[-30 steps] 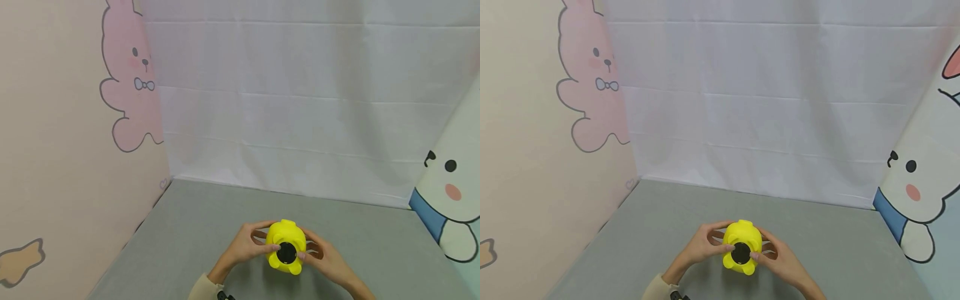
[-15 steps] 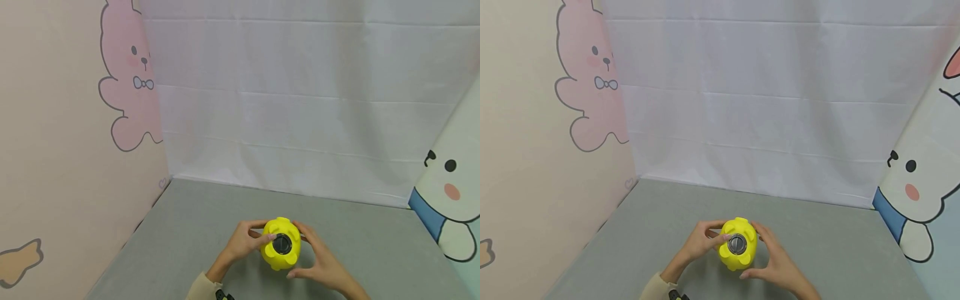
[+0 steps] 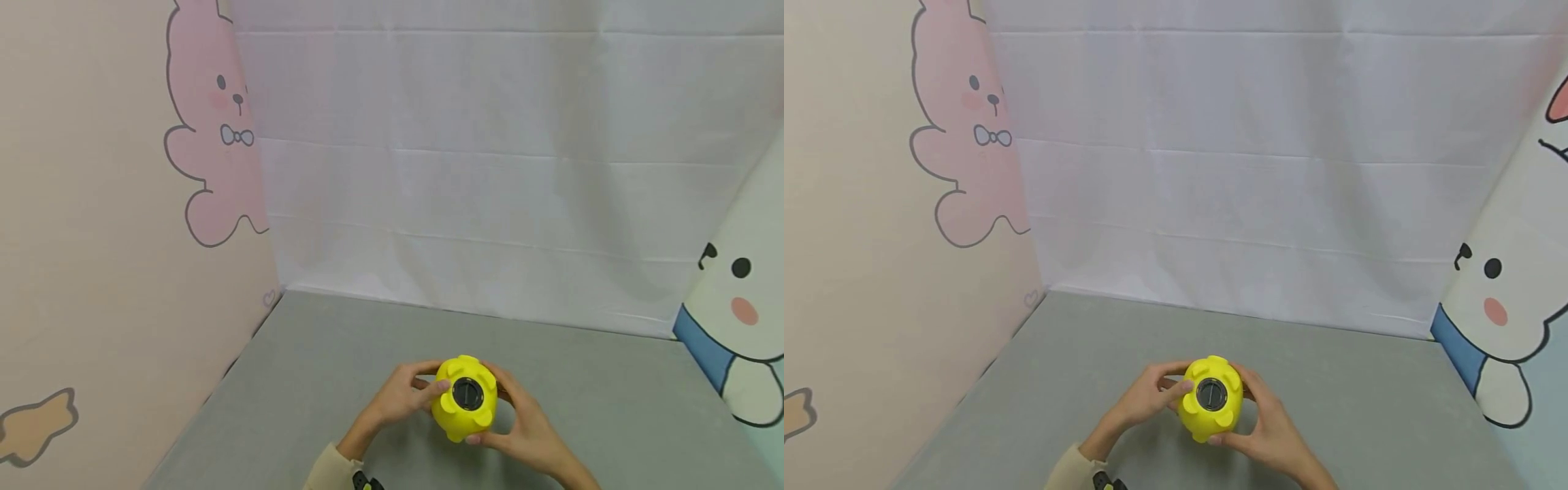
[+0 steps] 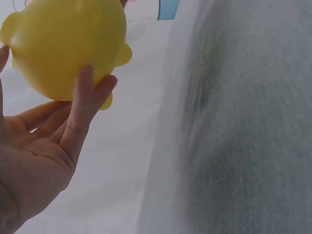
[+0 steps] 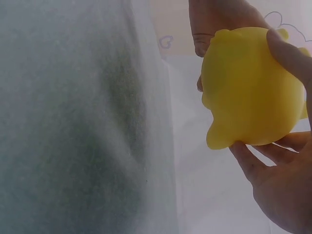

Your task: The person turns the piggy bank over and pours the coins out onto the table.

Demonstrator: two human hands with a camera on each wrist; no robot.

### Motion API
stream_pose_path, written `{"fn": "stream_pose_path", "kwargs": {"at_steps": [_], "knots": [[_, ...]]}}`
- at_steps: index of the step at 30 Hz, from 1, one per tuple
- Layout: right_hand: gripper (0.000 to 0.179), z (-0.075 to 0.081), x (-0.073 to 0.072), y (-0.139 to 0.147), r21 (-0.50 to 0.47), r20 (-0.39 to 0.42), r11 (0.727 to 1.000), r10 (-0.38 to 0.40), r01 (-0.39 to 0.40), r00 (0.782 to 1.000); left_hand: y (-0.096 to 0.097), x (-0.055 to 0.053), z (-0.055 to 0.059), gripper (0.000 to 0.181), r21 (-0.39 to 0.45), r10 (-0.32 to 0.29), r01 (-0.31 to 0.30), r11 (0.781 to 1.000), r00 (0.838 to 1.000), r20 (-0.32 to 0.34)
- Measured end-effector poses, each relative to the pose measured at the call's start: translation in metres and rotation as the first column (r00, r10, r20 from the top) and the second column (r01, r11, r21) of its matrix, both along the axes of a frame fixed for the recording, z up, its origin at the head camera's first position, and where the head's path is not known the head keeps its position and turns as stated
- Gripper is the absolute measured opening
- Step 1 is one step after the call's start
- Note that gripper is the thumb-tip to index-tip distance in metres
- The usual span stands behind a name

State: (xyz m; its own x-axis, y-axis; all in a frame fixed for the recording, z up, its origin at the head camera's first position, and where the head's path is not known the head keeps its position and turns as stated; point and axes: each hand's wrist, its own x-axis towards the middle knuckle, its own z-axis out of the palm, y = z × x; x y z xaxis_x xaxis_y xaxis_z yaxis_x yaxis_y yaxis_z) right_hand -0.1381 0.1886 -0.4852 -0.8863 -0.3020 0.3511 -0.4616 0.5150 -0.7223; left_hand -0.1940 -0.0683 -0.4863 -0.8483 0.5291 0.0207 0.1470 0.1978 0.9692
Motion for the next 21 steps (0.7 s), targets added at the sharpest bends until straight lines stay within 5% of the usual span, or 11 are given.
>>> {"fn": "stream_pose_path", "kwargs": {"at_steps": [8, 14, 21], "knots": [[0.097, 0.006, -0.002, 0.006, -0.027, 0.083, 0.999, 0.029, -0.027, 0.996, -0.003, 0.001, 0.002, 0.06, -0.164, 0.004, -0.04, 0.986, 0.977, -0.215], [0.092, 0.008, -0.002, 0.009, -0.013, 0.195, 1.0, 0.03, -0.028, 0.98, -0.004, 0.0, 0.003, 0.069, -0.173, -0.041, -0.012, 0.985, 0.953, -0.299], [0.089, 0.008, -0.001, 0.013, 0.015, 0.328, 0.999, 0.029, -0.036, 0.944, 0.001, 0.004, 0.002, 0.096, -0.185, -0.143, 0.097, 0.978, 0.955, -0.258]]}}
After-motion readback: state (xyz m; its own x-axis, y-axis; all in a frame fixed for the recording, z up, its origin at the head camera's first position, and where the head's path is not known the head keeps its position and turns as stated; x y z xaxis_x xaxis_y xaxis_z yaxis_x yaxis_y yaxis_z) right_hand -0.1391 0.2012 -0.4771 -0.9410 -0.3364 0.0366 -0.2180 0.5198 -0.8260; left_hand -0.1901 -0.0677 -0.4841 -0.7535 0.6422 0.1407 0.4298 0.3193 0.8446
